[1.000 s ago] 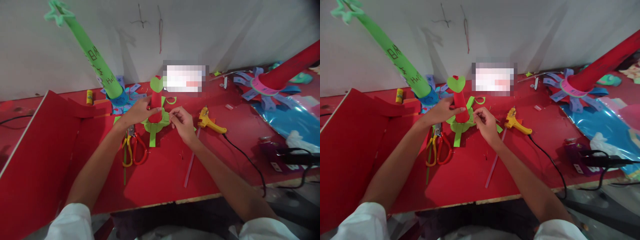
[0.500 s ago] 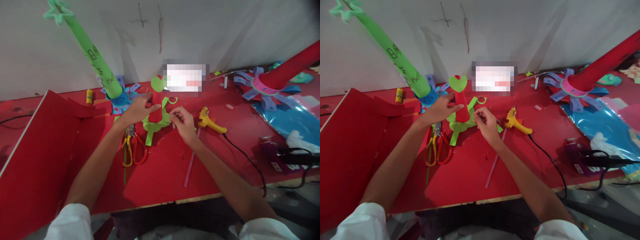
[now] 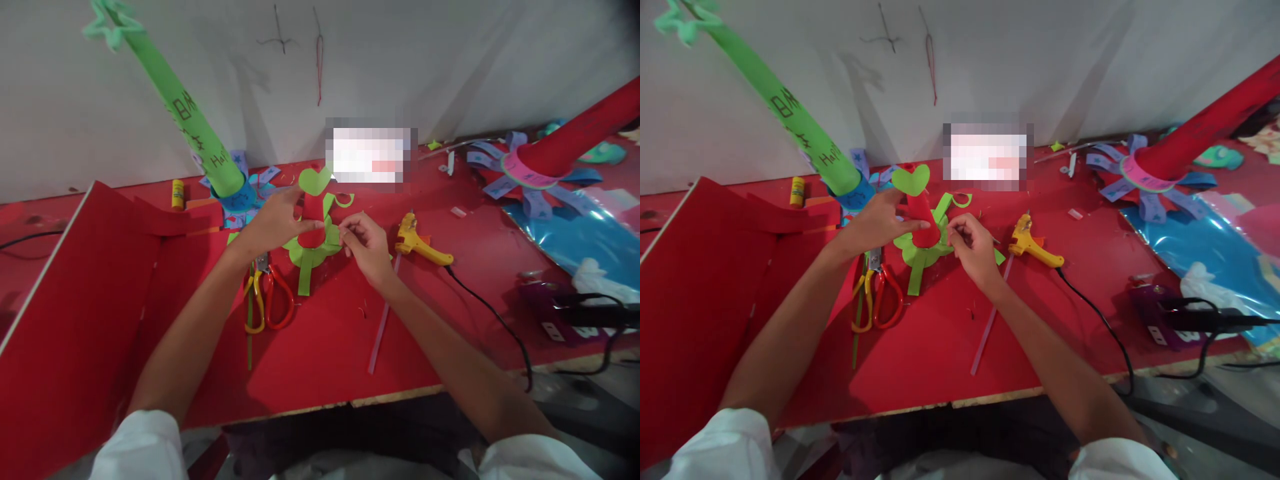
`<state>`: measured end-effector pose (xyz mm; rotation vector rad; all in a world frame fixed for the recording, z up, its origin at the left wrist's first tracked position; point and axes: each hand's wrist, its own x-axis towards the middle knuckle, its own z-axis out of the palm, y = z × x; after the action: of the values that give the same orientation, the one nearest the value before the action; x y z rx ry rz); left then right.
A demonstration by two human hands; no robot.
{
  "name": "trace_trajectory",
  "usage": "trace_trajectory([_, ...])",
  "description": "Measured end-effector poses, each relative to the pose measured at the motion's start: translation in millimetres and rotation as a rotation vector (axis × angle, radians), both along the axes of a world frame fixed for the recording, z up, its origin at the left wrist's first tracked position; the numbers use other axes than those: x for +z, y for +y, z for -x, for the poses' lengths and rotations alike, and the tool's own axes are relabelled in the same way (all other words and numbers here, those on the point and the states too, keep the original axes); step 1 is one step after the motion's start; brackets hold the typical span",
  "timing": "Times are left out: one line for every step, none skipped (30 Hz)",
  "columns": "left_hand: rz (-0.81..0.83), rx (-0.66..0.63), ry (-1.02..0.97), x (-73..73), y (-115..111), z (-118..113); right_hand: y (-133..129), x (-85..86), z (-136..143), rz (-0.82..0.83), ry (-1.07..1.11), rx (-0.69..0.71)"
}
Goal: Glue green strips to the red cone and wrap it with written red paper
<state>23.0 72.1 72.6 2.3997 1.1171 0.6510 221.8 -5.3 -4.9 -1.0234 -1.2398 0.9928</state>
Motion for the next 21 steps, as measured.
trace_trajectory([0.001,0.002,0.012,0.4,0.0,-0.3,-0.1,0.3,0.0,0.000,-0.002,0.000])
trace_trajectory([0.008,0.004,0.015,1.1,-0.1,-0.8,-0.2,0.6,0.1,-0.001,-0.006,0.002])
trace_trajectory([0.021,0.009,0.009,2.0,-0.1,-1.2,-0.3,0.8,0.1,-0.002,-0.009,0.003])
trace_trajectory([0.037,0.018,0.001,3.0,-0.1,-1.6,-0.4,0.9,0.0,-0.004,-0.012,0.003])
trace_trajectory([0.051,0.026,-0.008,4.0,-0.1,-2.0,-0.5,0.9,-0.1,-0.007,-0.015,0.003])
trace_trajectory([0.063,0.033,-0.016,5.0,-0.1,-2.3,-0.6,0.8,-0.2,-0.011,-0.017,0.005])
trace_trajectory([0.069,0.038,-0.020,5.8,0.0,-2.5,-0.6,0.7,-0.3,-0.013,-0.018,0.007])
trace_trajectory([0.071,0.044,-0.016,6.4,0.2,-2.6,-0.7,0.5,-0.4,-0.014,-0.019,0.009])
trace_trajectory([0.068,0.052,-0.006,6.8,0.4,-2.6,-0.7,0.3,-0.5,-0.015,-0.020,0.011])
trace_trajectory([0.064,0.063,0.006,7.0,0.6,-2.6,-0.7,0.2,-0.5,-0.014,-0.021,0.012])
trace_trajectory([0.060,0.074,0.016,7.1,0.8,-2.4,-0.8,0.1,-0.6,-0.013,-0.022,0.012])
trace_trajectory([0.058,0.085,0.024,6.9,0.9,-2.1,-0.8,0.0,-0.6,-0.011,-0.023,0.010])
trace_trajectory([0.059,0.089,0.026,6.6,0.9,-1.7,-0.8,-0.1,-0.6,-0.009,-0.024,0.008])
trace_trajectory([0.065,0.081,0.014,6.2,0.9,-1.0,-0.8,-0.1,-0.7,-0.006,-0.024,0.006])
trace_trajectory([0.074,0.063,-0.010,5.7,0.7,-0.2,-0.7,-0.1,-0.7,-0.003,-0.024,0.005])
trace_trajectory([0.080,0.040,-0.038,5.2,0.5,0.7,-0.7,-0.1,-0.7,0.001,-0.025,0.005])
trace_trajectory([0.082,0.019,-0.063,4.8,0.2,1.6,-0.7,0.0,-0.7,0.004,-0.025,0.005])
trace_trajectory([0.079,0.005,-0.075,4.6,-0.1,2.3,-0.7,0.2,-0.7,0.008,-0.027,0.005])
trace_trajectory([0.071,0.001,-0.071,4.7,-0.4,2.7,-0.7,0.3,-0.7,0.010,-0.027,0.004])
trace_trajectory([0.061,0.006,-0.050,5.1,-0.7,2.8,-0.7,0.5,-0.7,0.010,-0.026,0.003])
trace_trajectory([0.053,0.016,-0.023,5.8,-1.1,2.6,-0.8,0.7,-0.7,0.010,-0.025,0.003])
